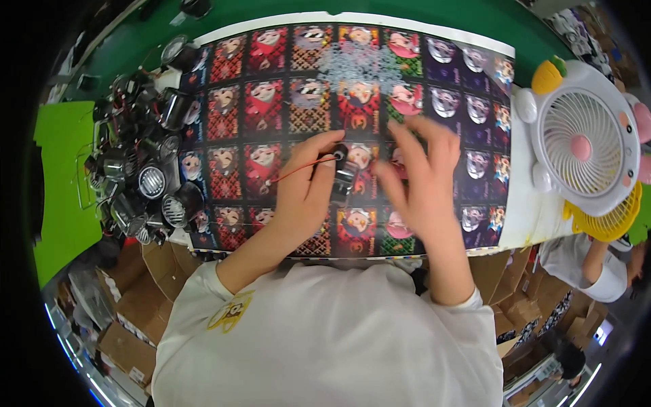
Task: The person assembles small electronic components by hand, inserting small parts and wires into a housing.
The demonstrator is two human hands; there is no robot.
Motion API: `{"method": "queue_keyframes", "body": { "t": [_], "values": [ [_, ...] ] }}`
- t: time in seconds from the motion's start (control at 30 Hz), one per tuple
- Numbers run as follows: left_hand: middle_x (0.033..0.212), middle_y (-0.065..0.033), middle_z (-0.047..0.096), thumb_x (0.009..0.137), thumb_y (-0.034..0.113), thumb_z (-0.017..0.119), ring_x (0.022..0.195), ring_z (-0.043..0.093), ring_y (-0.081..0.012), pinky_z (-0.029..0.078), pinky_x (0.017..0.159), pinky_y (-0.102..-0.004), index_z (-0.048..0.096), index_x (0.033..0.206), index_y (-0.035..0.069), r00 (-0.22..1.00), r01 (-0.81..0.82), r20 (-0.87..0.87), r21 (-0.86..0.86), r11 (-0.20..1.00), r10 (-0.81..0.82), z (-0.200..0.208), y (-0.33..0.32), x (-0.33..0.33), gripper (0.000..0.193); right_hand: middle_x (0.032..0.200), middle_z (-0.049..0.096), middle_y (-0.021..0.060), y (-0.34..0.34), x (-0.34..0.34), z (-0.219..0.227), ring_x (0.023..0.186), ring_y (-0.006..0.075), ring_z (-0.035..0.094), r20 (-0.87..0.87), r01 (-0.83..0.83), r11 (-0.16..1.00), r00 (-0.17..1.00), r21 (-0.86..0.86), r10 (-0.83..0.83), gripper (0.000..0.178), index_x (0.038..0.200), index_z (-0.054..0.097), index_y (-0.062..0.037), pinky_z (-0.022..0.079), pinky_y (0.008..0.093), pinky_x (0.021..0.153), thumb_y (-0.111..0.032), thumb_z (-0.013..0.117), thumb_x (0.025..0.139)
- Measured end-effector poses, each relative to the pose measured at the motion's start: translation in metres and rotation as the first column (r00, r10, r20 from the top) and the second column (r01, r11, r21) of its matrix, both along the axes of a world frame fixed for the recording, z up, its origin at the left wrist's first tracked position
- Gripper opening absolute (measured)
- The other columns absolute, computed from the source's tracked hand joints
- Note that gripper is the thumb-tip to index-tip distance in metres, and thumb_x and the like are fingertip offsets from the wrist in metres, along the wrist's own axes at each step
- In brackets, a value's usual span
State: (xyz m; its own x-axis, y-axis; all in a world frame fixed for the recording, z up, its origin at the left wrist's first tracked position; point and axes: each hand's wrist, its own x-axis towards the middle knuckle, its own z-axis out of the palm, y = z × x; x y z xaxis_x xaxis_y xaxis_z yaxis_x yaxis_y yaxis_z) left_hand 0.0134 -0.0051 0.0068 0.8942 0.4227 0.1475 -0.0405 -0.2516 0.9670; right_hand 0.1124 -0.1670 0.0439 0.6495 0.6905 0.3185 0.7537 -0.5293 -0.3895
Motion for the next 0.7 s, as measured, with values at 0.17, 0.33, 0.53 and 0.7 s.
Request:
{"method": "queue_keyframes", "body": {
  "t": [0.17,0.33,0.53,0.7],
  "values": [
    [0.124,-0.0182,0.053,0.097,0.003,0.044,0.113,0.055,-0.0261,0.043,0.099,-0.0384,0.039,0.140,-0.002,0.998,0.031,-0.047,-0.352,0.935,-0.051,0.012,-0.001,-0.005,0.044,0.134,0.048,0.0223,0.027,-0.034,-0.009,0.121,0.0405,0.048,-0.277,-0.194,0.918,0.914,0.347,0.298,0.067,0.134,0.051,0.0011,0.044,0.0447,0.097,-0.023,0.079,0.078],
    [0.111,-0.0134,0.063,0.072,0.000,0.064,0.111,0.057,-0.0334,0.045,0.095,-0.0451,0.066,0.113,0.001,0.996,0.084,-0.064,0.666,0.742,-0.055,0.067,0.071,-0.079,0.041,0.119,0.057,0.0178,0.032,0.048,0.018,0.111,0.0332,0.056,-0.084,0.014,0.924,0.996,0.382,0.020,0.055,0.130,0.054,-0.0024,0.046,0.0412,0.093,-0.014,0.073,0.080],
    [0.122,-0.0097,0.060,0.076,0.008,0.068,0.121,0.051,-0.0317,0.038,0.103,-0.0546,0.067,0.103,0.004,0.911,0.340,-0.353,0.935,0.096,0.212,0.046,0.125,-0.148,0.028,0.115,0.053,0.0233,0.110,0.205,0.005,0.104,0.0406,0.056,0.092,0.122,0.980,0.986,0.159,-0.138,0.052,0.123,0.053,-0.0029,0.048,0.0450,0.091,-0.015,0.074,0.077],
    [0.115,-0.0085,0.064,0.072,0.008,0.072,0.113,0.056,-0.0293,0.044,0.094,-0.0487,0.068,0.097,0.005,0.953,0.277,-0.296,0.938,0.207,0.069,0.052,0.132,-0.133,0.026,0.114,0.053,0.0258,0.141,0.242,-0.041,0.103,0.0431,0.057,0.132,-0.011,0.997,0.991,0.078,0.001,0.060,0.129,0.052,-0.0040,0.049,0.0456,0.090,-0.018,0.075,0.075]
  ]
}}
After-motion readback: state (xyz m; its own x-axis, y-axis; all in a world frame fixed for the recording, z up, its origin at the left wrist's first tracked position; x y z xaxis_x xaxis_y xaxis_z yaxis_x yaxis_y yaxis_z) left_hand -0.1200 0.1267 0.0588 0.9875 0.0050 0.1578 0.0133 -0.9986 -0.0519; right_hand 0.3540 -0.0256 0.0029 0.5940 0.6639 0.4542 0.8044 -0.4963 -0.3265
